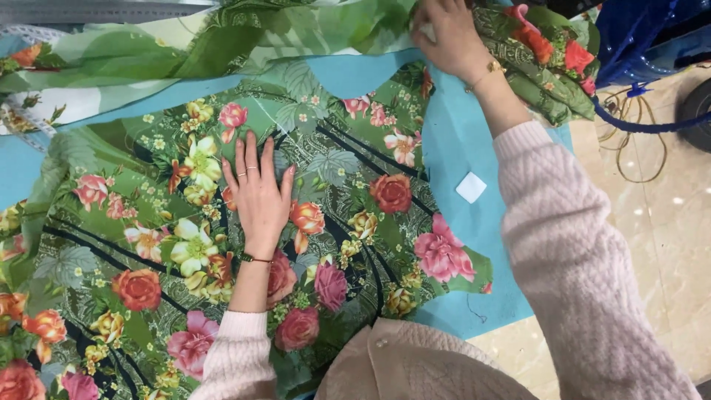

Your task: The person measures a floral-patterned fabric with a ruler and chalk, then uses scissors to cut along the marked lines. The person smooths the fabric and continues cutting and measuring sections.

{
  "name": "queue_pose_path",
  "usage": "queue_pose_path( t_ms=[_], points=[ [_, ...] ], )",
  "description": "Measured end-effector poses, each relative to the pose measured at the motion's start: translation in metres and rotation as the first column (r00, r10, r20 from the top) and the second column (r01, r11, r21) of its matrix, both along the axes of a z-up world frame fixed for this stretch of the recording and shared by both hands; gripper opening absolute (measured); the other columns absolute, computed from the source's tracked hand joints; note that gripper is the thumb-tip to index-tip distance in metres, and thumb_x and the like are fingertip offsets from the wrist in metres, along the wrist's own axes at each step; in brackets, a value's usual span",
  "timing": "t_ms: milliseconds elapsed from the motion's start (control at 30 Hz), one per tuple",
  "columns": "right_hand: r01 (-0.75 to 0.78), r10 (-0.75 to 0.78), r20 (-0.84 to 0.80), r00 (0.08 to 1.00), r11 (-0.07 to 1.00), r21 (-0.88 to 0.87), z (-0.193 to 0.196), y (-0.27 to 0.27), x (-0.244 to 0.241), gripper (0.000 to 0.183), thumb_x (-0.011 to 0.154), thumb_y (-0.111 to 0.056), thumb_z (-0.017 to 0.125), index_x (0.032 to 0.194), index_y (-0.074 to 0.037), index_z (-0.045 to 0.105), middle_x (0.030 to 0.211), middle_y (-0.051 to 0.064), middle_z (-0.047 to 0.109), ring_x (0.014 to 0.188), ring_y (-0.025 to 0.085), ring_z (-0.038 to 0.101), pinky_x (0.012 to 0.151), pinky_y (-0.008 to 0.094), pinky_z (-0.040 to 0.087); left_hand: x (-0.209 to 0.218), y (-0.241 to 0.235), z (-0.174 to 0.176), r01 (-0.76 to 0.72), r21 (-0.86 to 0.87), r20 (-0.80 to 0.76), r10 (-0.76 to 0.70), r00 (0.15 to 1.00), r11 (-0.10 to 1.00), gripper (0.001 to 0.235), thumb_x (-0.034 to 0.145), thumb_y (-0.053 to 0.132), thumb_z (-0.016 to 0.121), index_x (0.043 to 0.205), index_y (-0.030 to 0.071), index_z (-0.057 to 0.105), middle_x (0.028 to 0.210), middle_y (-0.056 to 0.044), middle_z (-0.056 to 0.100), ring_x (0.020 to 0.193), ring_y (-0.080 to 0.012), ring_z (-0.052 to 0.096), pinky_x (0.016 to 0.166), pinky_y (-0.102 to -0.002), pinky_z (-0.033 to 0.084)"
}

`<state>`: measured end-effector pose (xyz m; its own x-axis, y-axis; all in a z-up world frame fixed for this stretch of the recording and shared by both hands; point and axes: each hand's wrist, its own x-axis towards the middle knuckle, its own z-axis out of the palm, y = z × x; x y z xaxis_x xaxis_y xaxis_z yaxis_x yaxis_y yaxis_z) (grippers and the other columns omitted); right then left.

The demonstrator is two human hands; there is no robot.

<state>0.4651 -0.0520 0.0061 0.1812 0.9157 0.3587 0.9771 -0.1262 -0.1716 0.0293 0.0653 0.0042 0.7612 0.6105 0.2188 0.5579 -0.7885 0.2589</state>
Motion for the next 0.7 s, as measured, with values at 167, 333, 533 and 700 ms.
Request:
queue_pose_path(
  t_ms=[167, 333, 533, 700],
  points=[
    [0.042, -0.049, -0.030, 0.998, 0.975, -0.217, 0.003, -0.019, -0.015, 0.039, 0.102, -0.038, 0.082, 0.086, -0.004, 0.074, 0.135, 0.015, 0.051, 0.128, 0.037, 0.043, 0.092, 0.058, 0.043, 0.000, -0.001, 0.000, 0.000, -0.005, -0.002, 0.000, 1.000, 1.000, 0.055, 0.111, 0.043, 0.049, 0.152, 0.007, 0.051, 0.165, -0.016, 0.032, 0.153, -0.0330, 0.026, 0.124, -0.057, 0.016],
    [0.021, -0.040, -0.083, 0.996, 0.975, -0.222, 0.001, -0.025, -0.018, 0.029, 0.087, -0.039, 0.092, 0.087, -0.016, 0.075, 0.147, 0.016, 0.048, 0.127, 0.040, 0.039, 0.096, 0.057, 0.034, -0.001, -0.001, -0.001, 0.002, 0.031, 0.004, -0.002, 1.000, 1.000, 0.055, 0.111, 0.043, 0.049, 0.152, 0.007, 0.052, 0.164, -0.016, 0.034, 0.152, -0.0334, 0.029, 0.123, -0.057, 0.019],
    [0.011, -0.045, -0.261, 0.964, 0.991, -0.131, -0.003, -0.032, -0.017, 0.028, 0.091, -0.007, 0.081, 0.103, -0.013, 0.057, 0.144, 0.016, 0.044, 0.132, 0.039, 0.036, 0.096, 0.063, 0.033, 0.000, -0.002, 0.001, 0.002, -0.008, 0.010, -0.002, 1.000, 1.000, 0.056, 0.111, 0.044, 0.046, 0.152, 0.006, 0.051, 0.164, -0.016, 0.033, 0.153, -0.0331, 0.027, 0.124, -0.057, 0.016],
    [0.044, -0.010, -0.273, 0.962, 0.992, 0.120, 0.032, -0.067, -0.044, 0.018, 0.102, 0.000, 0.070, 0.114, -0.004, 0.056, 0.123, 0.018, 0.049, 0.119, 0.039, 0.045, 0.100, 0.049, 0.035, -0.002, 0.000, -0.002, 0.029, -0.045, 0.029, -0.027, 0.999, 0.999, 0.056, 0.111, 0.043, 0.046, 0.152, 0.005, 0.051, 0.165, -0.016, 0.032, 0.153, -0.0349, 0.027, 0.124, -0.059, 0.014]
  ],
)
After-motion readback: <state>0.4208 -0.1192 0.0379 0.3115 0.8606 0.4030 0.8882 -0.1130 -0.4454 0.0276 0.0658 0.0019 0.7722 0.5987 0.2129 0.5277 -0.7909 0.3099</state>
